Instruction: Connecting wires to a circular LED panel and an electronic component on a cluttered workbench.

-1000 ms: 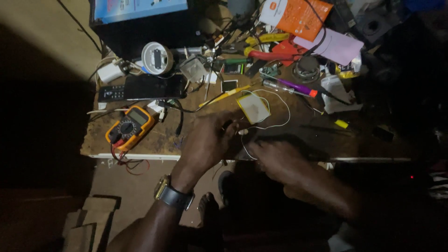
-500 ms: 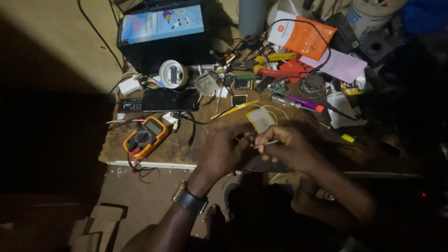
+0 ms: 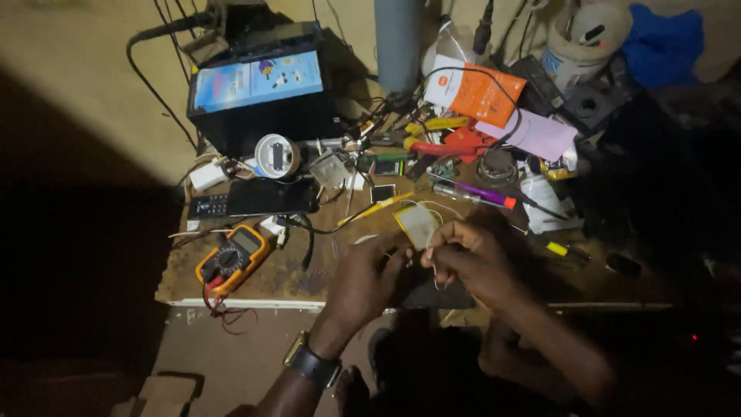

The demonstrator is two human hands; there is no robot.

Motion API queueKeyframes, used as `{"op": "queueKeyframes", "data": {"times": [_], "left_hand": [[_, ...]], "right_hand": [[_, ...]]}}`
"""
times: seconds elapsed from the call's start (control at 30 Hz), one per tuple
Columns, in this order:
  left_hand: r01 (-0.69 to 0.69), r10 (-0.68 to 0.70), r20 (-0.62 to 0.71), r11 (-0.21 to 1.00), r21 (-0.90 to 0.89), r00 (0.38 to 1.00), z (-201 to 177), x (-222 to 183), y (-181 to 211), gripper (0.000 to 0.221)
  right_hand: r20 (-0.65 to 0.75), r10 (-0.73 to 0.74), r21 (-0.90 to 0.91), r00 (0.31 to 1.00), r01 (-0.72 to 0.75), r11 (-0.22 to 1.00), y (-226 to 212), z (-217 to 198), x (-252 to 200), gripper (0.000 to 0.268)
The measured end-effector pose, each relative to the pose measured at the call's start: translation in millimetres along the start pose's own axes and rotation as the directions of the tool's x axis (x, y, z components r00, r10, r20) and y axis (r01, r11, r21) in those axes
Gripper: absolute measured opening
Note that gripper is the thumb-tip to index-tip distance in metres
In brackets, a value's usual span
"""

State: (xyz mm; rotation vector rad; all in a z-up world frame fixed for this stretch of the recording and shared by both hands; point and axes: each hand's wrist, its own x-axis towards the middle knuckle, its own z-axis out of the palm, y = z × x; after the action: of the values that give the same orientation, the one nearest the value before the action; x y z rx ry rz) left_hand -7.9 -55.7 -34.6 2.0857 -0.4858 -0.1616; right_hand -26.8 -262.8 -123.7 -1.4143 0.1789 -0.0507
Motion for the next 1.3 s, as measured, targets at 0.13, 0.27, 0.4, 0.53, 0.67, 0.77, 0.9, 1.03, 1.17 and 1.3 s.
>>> {"op": "queueKeyframes", "data": {"times": [0.13,0.27,0.4,0.53,0.67,0.77,0.9,1.03,1.17,1.3], "left_hand": [[0.004,-0.004,0.000,1.000,-0.002,1.000,6,-4,-7,0.013],[0.072,-0.072,-0.002,0.997,-0.027,0.997,-1,9,-1,0.016],[0.137,-0.137,0.018,0.990,-0.014,0.990,3,6,-12,0.016],[0.118,-0.118,0.006,0.992,-0.051,0.993,-2,7,-8,0.017],[0.128,-0.128,-0.001,0.988,-0.085,0.992,-3,-4,2,0.018],[0.107,-0.108,-0.019,0.992,-0.064,0.994,-1,2,3,0.020],[0.123,-0.122,0.012,0.991,-0.045,0.992,-1,4,-7,0.017],[0.070,-0.071,-0.011,0.993,-0.094,0.997,-1,6,-8,0.014],[0.025,-0.026,-0.014,0.997,-0.073,1.000,-7,6,-4,0.014],[0.015,-0.015,-0.008,0.994,-0.107,1.000,-9,0,4,0.015]], "right_hand": [[0.050,-0.027,-0.093,0.998,0.031,0.995,-7,1,-7,0.017],[0.050,-0.049,-0.208,0.998,0.058,0.976,-24,3,2,0.018],[0.052,-0.051,-0.296,0.997,0.064,0.953,-40,11,-13,0.018],[0.027,-0.083,-0.340,0.996,0.087,0.936,-33,5,-8,0.015],[0.015,-0.071,-0.376,0.997,0.072,0.924,-38,10,-20,0.015],[0.011,-0.045,-0.358,0.999,0.045,0.933,-49,15,-17,0.016],[0.039,-0.027,-0.351,0.999,0.039,0.935,-54,23,-20,0.017],[0.042,-0.046,-0.364,0.998,0.058,0.930,-59,25,-17,0.017],[0.040,-0.060,-0.332,0.997,0.070,0.941,-55,22,-19,0.015],[0.055,-0.070,-0.345,0.996,0.085,0.935,-54,20,-18,0.014]]}}
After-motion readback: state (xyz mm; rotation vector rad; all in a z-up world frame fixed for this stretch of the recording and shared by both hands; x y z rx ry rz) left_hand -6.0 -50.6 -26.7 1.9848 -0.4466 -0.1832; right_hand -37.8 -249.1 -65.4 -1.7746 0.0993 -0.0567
